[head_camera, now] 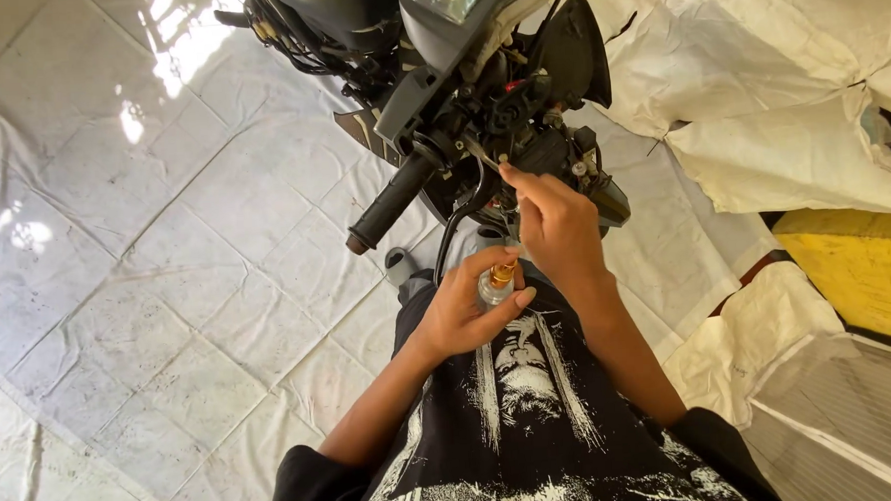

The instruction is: The person works on the front section of a motorcycle, using a screwdriver to tighten or loosen screws on the handlebar assembly and headlight area. They hold a small bottle in their left hand while manipulating the motorcycle parts with their right hand.

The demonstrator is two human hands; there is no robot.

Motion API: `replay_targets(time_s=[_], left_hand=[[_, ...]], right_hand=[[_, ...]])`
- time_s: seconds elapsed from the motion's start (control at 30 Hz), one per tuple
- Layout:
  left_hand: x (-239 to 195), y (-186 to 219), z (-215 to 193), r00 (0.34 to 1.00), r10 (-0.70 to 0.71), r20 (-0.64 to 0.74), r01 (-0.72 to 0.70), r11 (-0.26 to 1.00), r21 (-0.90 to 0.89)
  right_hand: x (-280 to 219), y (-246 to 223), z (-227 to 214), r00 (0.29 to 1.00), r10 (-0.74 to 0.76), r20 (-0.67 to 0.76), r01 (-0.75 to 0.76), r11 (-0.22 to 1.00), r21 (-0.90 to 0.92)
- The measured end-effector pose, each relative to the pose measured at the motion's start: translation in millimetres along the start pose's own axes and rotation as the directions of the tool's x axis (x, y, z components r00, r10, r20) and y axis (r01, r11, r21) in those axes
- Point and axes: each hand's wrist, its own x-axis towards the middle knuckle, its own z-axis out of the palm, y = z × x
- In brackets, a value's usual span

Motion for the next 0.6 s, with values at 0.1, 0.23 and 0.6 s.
replay_targets(time_s=[0.1,0.23,0.6], left_hand=[[1.7,0.8,4.8,1.0,0.011,-0.01,-0.011,1.0,0.017],[6.8,-5.4,6.7,0.999,-0.006,-0.05,0.007,1.0,0.022],[23.4,-3.6,26.2,0.999,0.009,-0.051,-0.004,0.995,0.101]], right_hand=[[-12.9,-7.8,-11.9,0.999,-0.031,0.006,0.032,0.994,-0.105],[-28.2,13.9,-7.7,1.0,-0.009,0.027,0.012,0.993,-0.117],[-25.5,32.9,-19.7,0.991,-0.048,0.122,0.041,0.998,0.055]])
